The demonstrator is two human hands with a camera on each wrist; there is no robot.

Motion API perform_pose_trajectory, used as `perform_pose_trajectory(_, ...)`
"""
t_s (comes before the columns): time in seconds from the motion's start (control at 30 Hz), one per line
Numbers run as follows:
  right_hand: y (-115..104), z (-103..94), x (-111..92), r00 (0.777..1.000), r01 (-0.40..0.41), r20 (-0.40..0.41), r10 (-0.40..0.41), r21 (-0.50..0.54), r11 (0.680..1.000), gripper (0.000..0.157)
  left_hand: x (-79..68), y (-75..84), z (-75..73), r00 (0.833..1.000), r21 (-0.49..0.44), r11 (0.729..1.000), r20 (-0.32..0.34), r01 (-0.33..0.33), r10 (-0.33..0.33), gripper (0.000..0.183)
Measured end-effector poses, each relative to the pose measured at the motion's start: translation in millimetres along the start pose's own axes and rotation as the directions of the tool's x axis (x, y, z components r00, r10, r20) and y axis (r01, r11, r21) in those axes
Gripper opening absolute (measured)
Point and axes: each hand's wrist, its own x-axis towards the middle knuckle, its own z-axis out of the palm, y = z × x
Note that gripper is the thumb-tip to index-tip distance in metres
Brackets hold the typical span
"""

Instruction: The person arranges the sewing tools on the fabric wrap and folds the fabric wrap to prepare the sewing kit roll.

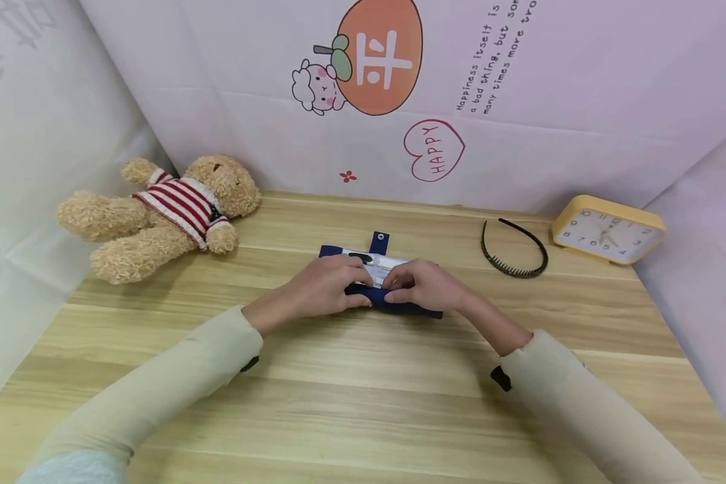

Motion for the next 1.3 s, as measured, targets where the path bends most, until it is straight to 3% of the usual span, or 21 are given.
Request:
perform_pose_trajectory(0.3, 12.2, -15.2, 9.8, 0.996, -0.073, 0.063, 0.065, 0.134, 0.988, 0.018, 4.4, -6.3, 1.9, 0.989, 0.053, 0.993, -0.101, -0.102, 0.107, 0.026)
perform_pose_trajectory(0.5, 15.0, -19.5, 14.1, 0.990, -0.132, 0.071, 0.122, 0.159, 0.978, 0.016, 13.4, -12.9, 2.2, 0.994, 0.063, 0.994, -0.061, -0.091, 0.095, 0.023)
perform_pose_trajectory(0.63, 10.4, -17.4, 14.7, 0.997, -0.076, 0.012, 0.075, 0.051, 0.996, 0.012, 17.5, -16.4, 1.2, 0.998, 0.017, 0.998, -0.003, -0.055, 0.055, 0.022)
perform_pose_trajectory(0.77, -0.9, -12.7, 13.1, 0.996, 0.007, -0.082, -0.020, -0.148, 0.989, 0.009, 19.4, -20.5, 0.6, 1.000, -0.033, 0.999, 0.015, -0.021, 0.021, 0.021)
perform_pose_trajectory(1.0, -13.3, -2.0, 13.0, 0.994, 0.052, -0.071, -0.082, -0.351, 0.935, 0.038, 22.2, -26.5, 1.2, 1.000, -0.076, 0.997, 0.020, 0.006, -0.004, 0.020)
perform_pose_trajectory(1.17, -10.5, -3.0, 15.6, 0.995, 0.044, -0.071, -0.077, -0.387, 0.921, 0.036, 20.5, -25.9, -0.9, 0.999, -0.116, 0.992, 0.010, 0.042, -0.041, 0.024)
perform_pose_trajectory(1.3, -5.4, -7.9, 17.3, 0.995, 0.049, -0.066, -0.076, -0.346, 0.937, 0.033, 16.6, -27.3, -1.6, 0.999, -0.132, 0.990, -0.022, 0.046, -0.049, 0.029)
